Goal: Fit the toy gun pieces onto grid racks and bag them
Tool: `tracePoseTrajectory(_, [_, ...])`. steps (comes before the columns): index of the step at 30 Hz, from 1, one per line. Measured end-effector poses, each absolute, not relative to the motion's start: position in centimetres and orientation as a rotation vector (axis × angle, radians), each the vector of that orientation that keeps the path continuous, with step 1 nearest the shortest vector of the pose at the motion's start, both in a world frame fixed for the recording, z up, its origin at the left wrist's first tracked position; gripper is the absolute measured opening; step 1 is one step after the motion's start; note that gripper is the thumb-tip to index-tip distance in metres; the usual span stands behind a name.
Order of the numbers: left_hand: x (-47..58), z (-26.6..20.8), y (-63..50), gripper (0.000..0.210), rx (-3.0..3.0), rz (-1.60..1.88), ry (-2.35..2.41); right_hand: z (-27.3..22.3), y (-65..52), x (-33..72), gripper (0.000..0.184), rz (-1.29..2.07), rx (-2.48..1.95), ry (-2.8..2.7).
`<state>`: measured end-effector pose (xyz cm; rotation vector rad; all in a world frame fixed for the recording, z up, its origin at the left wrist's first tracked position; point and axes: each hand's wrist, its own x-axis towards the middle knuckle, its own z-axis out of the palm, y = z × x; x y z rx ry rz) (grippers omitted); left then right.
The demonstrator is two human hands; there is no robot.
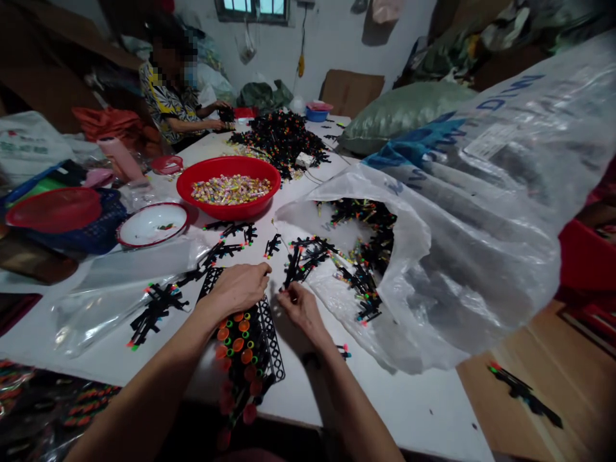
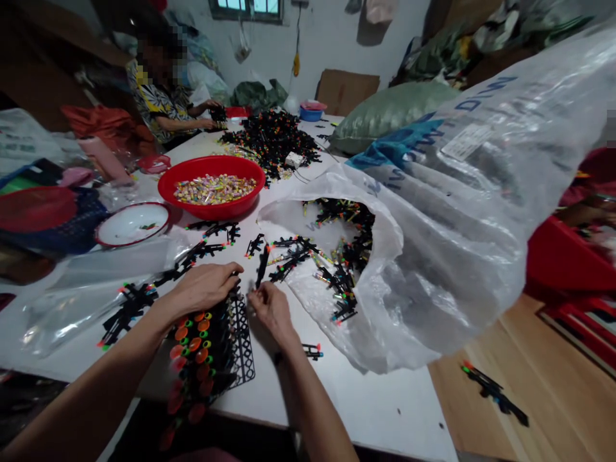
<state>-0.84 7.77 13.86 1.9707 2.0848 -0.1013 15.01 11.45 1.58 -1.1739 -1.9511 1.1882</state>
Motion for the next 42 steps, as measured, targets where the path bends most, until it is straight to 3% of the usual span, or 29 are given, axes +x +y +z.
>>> tracePoseTrajectory(6, [-0.9,14.0,7.9,0.042,1.937,-0.102,2.079,-2.4,9.4,12.6,0.017,1.331,-1.092,-1.715])
tracePoseTrajectory(10, [-0.5,14.3,7.7,0.050,1.887,-0.072,2.115,-1.4,9.0,11.5,0.011,0.987,-1.176,-2.130])
tracePoseTrajectory(14, [-0.6,14.1,7.8,0.063,1.882,-0.104,2.133,0.1,8.3,9.7,0.022,0.648,-1.361,-2.462])
tracePoseTrajectory(20, [-1.5,13.7,8.2,0.051,1.821,-0.145,2.193,2.8,15.0,15.0,0.008,0.924,-1.119,-2.503])
tracePoseTrajectory(23, [-1.5,13.7,8.2,0.051,1.841,-0.137,2.173,4.9,21.9,20.3,0.019,0.567,-1.524,-2.221])
tracePoseTrajectory(25, [-1.3,13.7,8.1,0.051,1.824,-0.145,2.195,5.9,25.1,22.3,0.013,0.463,-1.684,-2.121])
tracePoseTrajectory(27, [-1.2,13.7,8.0,0.051,1.802,-0.143,2.222,6.2,25.7,22.5,0.004,0.527,-1.725,-2.078])
tracePoseTrajectory(30, [-1.2,13.5,7.9,0.050,1.822,-0.102,2.234,5.1,21.6,20.0,0.011,0.714,-1.625,-2.081])
tracePoseTrajectory(36, [-1.2,13.4,8.2,0.049,1.837,-0.079,2.254,-0.1,9.7,14.4,0.012,1.391,-1.033,-1.939])
tracePoseTrajectory(39, [-1.1,13.6,8.1,0.048,1.858,-0.057,2.236,-1.8,8.2,13.4,0.016,1.343,-1.069,-1.834])
tracePoseTrajectory(42, [-0.9,13.5,7.9,0.046,1.874,-0.025,2.238,-2.2,8.0,12.6,0.017,1.099,-1.128,-2.100])
